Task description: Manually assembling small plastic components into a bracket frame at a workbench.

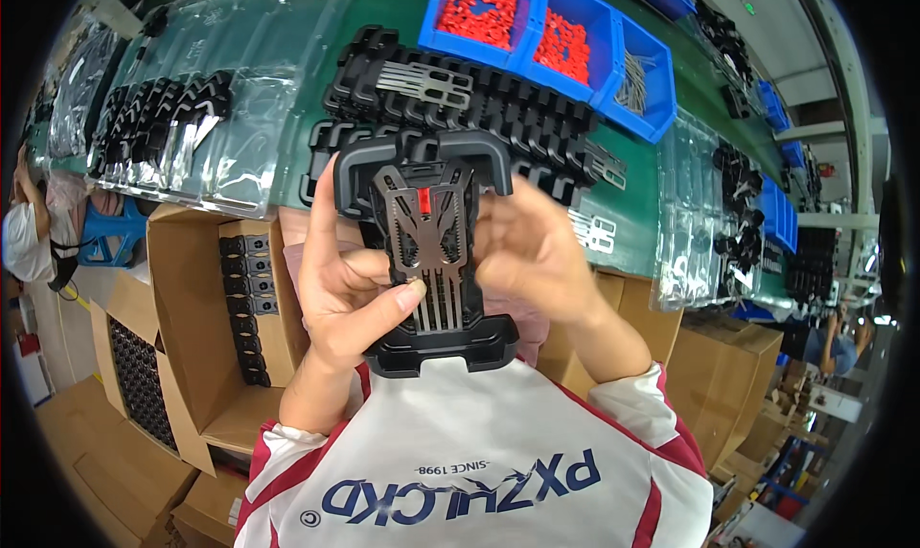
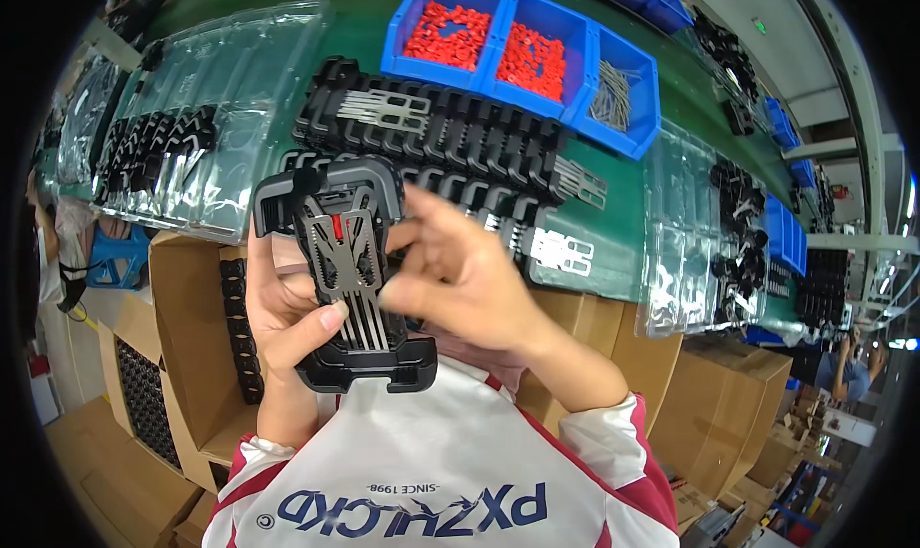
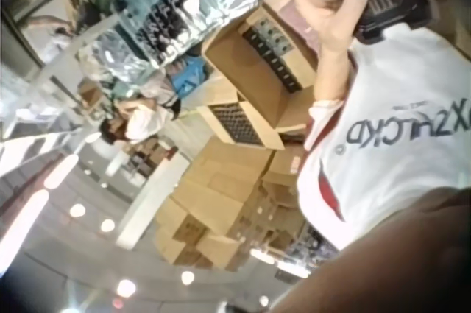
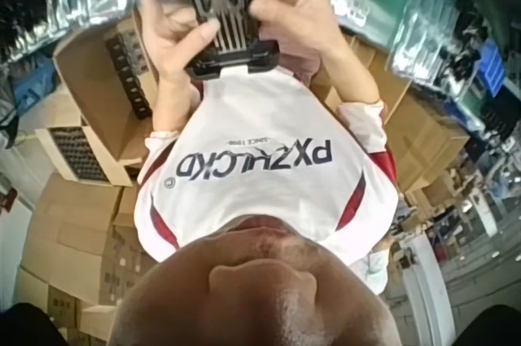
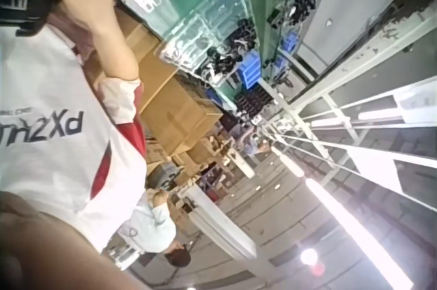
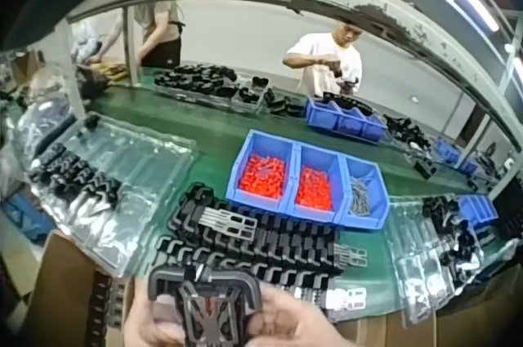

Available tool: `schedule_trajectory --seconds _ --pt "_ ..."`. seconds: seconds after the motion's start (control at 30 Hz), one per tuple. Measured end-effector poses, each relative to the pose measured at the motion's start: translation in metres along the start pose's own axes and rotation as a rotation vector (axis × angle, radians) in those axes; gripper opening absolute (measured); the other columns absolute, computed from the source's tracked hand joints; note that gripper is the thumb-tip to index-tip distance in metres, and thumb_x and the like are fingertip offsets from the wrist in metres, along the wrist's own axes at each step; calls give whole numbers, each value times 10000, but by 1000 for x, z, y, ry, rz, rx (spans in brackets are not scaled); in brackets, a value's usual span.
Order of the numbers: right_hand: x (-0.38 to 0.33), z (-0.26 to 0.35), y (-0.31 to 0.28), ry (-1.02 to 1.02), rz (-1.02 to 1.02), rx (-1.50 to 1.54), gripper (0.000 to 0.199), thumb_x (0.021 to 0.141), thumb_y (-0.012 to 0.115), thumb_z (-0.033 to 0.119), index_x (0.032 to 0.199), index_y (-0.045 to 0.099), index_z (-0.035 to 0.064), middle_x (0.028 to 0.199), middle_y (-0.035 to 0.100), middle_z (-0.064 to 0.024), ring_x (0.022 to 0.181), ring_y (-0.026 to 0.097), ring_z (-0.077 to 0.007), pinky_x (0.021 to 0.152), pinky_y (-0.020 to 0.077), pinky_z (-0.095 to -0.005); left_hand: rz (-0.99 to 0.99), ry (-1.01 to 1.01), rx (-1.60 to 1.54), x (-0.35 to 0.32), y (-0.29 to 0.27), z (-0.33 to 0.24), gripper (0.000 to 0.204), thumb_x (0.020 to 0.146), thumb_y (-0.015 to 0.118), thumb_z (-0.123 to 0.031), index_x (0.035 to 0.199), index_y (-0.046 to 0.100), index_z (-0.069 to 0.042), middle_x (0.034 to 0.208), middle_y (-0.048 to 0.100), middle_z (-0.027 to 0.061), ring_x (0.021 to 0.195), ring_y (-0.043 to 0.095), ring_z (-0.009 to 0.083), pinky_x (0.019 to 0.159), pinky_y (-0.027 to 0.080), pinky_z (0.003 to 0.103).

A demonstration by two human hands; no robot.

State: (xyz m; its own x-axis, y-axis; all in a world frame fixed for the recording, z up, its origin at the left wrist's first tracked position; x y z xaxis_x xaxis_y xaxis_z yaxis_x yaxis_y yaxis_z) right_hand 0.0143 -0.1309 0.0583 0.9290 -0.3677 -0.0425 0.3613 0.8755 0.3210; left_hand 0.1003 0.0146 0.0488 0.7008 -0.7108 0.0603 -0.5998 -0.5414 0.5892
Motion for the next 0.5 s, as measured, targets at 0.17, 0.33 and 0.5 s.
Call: schedule_trajectory --seconds 0.17,0.33,0.5 --pt "78 44 -87 -305 -457 -905 214 813 636 66 1017 683 22 826 695 -76 639 571 -100 560 459 -221 10 21 -17 -3 -17 -10 991 710 527 148 1494 -34 -78 868 691 192 548 543 78 541 365 125" --pt "151 36 -150 -99 -324 -1380 165 802 600 102 864 690 -21 774 678 -99 634 594 -205 630 486 -299 56 16 9 -7 -21 -10 986 713 530 144 1494 -31 -74 847 689 162 524 509 64 530 343 122" --pt "180 25 -171 85 -273 -1528 176 744 613 123 816 697 -15 758 679 -142 641 614 -283 647 494 -340 23 21 -19 -12 -24 -10 978 714 534 144 1490 -27 -55 829 680 138 511 488 58 525 346 125"
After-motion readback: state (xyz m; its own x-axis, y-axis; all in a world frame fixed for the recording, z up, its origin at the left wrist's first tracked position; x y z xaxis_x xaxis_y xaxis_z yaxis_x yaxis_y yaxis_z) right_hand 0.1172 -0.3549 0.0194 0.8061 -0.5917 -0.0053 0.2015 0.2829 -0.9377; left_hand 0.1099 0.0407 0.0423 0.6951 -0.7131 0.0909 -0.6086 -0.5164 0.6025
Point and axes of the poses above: each hand's wrist, its own x-axis towards the middle knuckle, its own y-axis out of the palm, z = x × y, the point moved 4 cm from there along x, towards the middle knuckle
